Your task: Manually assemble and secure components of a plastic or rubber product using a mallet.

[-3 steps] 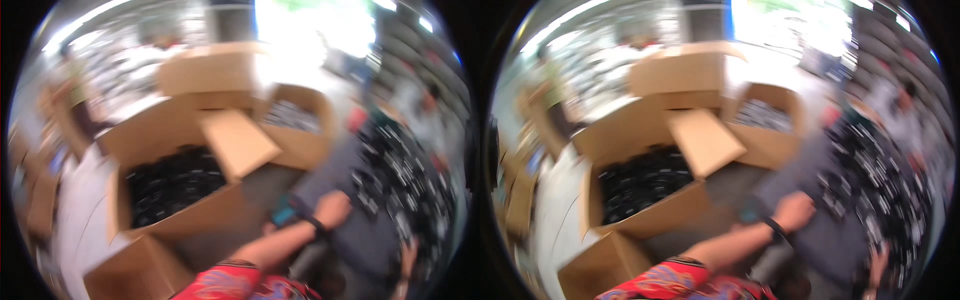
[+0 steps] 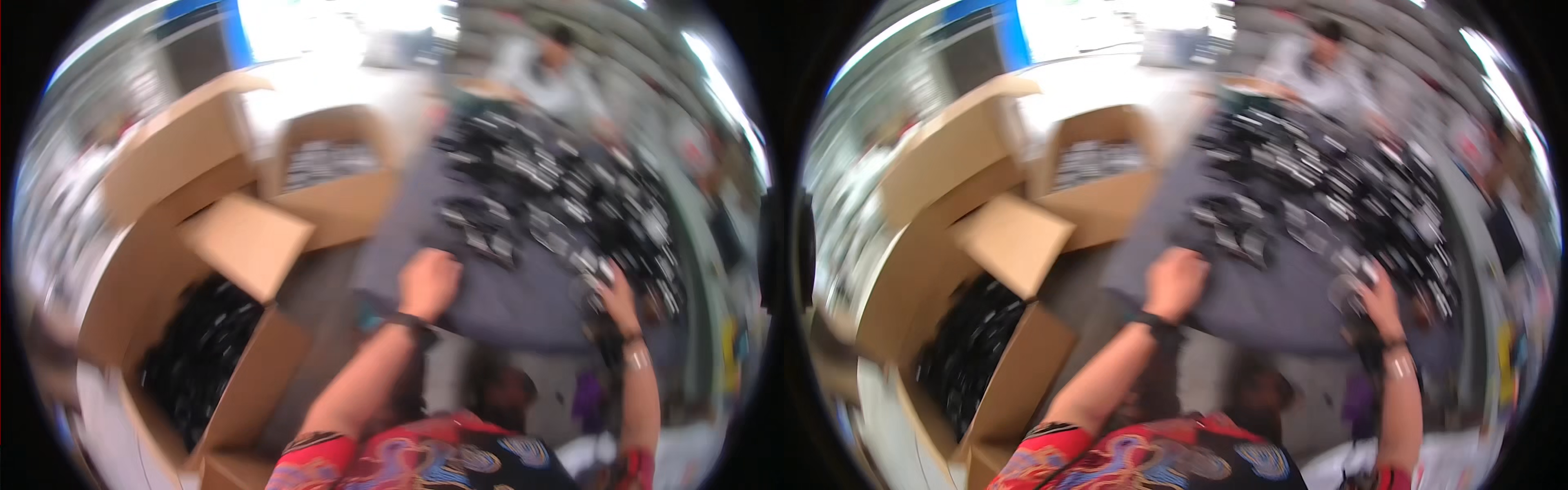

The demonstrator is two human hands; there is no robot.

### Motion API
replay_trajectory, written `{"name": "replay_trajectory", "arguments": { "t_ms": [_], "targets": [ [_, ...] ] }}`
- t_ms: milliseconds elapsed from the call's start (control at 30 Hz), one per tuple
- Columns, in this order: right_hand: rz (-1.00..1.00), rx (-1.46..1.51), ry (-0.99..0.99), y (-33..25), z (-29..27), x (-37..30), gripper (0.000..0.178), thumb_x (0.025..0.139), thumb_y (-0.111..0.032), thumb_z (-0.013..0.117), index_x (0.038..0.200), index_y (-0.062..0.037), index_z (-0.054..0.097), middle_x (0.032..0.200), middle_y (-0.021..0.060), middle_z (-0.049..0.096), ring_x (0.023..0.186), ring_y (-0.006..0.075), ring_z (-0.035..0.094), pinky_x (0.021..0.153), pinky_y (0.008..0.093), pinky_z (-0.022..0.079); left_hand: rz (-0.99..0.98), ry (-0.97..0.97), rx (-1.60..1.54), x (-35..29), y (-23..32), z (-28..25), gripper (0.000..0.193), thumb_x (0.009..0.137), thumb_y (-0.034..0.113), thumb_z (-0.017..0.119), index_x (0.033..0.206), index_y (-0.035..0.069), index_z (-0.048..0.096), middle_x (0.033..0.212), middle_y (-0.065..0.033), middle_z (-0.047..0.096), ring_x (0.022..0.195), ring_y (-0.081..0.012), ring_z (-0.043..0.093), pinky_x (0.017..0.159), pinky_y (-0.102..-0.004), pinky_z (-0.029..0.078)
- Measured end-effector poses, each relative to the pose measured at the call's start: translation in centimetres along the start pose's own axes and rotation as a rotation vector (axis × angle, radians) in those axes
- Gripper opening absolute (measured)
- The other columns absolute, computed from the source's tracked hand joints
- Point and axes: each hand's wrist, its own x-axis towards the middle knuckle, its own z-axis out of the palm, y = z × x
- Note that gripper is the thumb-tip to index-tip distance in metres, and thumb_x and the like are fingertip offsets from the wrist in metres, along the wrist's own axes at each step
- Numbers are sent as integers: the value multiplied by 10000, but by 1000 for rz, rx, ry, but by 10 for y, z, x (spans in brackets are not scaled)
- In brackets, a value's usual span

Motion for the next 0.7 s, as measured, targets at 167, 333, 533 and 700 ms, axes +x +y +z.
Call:
{"name": "replay_trajectory", "arguments": {
  "t_ms": [167,333,533,700],
  "targets": [
    [426,247,61,-21,168,-264,524,835,-235,654,1262,42,528,1186,232,615,1099,305,602,926,350,461,-144,-325,-63,-126,-131,-118,80,851,115,631,887,43,631,736,-92,625,654,-189,605,639,-316,487],
    [809,-190,-45,-8,198,-353,507,823,-346,648,1161,24,571,1090,247,641,1033,388,609,909,426,476,-246,-444,-173,-139,-147,-147,78,878,84,631,900,9,623,767,-9,627,694,-75,572,640,-241,473],
    [1393,479,-48,-32,234,-368,406,773,-287,692,967,58,600,824,157,652,714,257,660,620,418,533,-560,-419,-326,-118,-151,-187,97,883,90,627,900,-6,627,799,-7,620,704,-85,563,642,-240,466],
    [1435,874,288,-20,243,-376,246,743,-229,666,833,-12,592,688,50,577,549,181,560,494,353,471,-76,-378,51,-99,-131,-181,89,854,93,631,917,38,663,788,-41,621,705,-171,584,655,-307,485]
  ]
}}
